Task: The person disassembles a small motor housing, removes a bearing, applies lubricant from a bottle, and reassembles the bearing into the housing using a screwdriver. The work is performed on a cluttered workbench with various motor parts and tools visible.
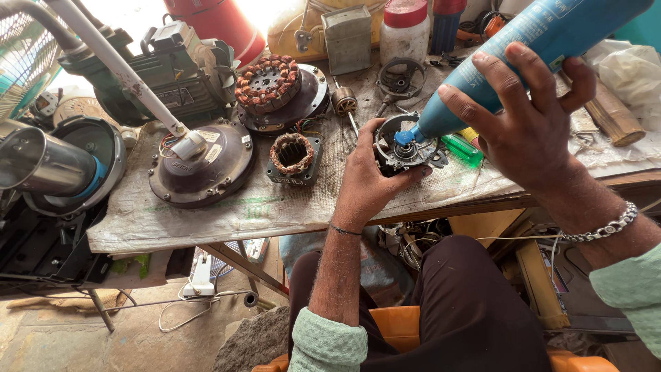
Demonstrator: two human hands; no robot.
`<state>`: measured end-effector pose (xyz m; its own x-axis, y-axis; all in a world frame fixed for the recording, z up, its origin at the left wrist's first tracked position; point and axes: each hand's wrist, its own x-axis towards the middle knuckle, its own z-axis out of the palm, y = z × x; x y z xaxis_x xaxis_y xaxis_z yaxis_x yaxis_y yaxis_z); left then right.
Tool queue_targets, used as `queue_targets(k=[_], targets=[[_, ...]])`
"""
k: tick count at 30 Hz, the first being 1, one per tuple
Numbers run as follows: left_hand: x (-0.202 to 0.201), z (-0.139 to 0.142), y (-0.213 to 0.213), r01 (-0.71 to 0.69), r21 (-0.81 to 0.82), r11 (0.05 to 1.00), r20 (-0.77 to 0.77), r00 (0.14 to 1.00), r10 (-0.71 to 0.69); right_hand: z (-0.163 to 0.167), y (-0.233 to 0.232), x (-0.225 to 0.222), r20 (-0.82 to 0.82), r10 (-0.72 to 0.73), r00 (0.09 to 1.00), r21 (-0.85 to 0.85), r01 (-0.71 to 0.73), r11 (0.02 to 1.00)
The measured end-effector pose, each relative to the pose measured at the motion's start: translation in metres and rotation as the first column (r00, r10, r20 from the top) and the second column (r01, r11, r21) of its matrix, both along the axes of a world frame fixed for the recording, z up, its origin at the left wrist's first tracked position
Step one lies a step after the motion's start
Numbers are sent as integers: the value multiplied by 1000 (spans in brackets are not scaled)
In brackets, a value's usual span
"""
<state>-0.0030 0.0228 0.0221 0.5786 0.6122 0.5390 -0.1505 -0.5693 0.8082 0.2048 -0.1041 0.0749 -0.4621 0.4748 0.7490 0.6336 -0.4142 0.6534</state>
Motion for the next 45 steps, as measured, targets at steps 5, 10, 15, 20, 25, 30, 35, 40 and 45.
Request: queue_targets(k=[5, 10, 15, 20, 25, 30, 35, 40, 45], targets=[[0, 0, 1, -3, 5, 1000, -19, 1000, 3, 2, -1, -2, 14, -26, 1000, 6, 26, 1000], [0, 0, 2, 0, -12, 1000, -34, 999, -1, 2, 0, -1, 16, -14, 1000, 3, 14, 1000], [0, 0, 1, -19, 8, 1000, -39, 999, 19, 4, 1, -2, 25, -15, 1000, 10, 15, 1000], [-1, 1, -1, -7, -21, 1000, -26, 1000, 6, 5, 0, -2, 40, -16, 999, 8, 15, 1000], [-1, 2, -1, -3, -4, 1000, -8, 1000, 3, 6, 0, -3, 14, 1, 1000, -11, -1, 1000], [-1, 3, -1, -1, -23, 1000, -26, 1000, 1, 7, 2, -4, 16, -6, 1000, -8, 7, 1000], [-1, 2, -1, -11, -13, 1000, -34, 999, 11, 6, 1, -4, -14, 14, 1000, -29, -15, 999], [-1, 1, 0, -11, 5, 1000, -26, 1000, 11, 6, 2, -3, -15, 34, 999, -25, -34, 999], [-1, 1, 0, 14, -35, 999, -26, 1000, -15, 6, 2, -4, -12, 30, 999, -26, -30, 999]])
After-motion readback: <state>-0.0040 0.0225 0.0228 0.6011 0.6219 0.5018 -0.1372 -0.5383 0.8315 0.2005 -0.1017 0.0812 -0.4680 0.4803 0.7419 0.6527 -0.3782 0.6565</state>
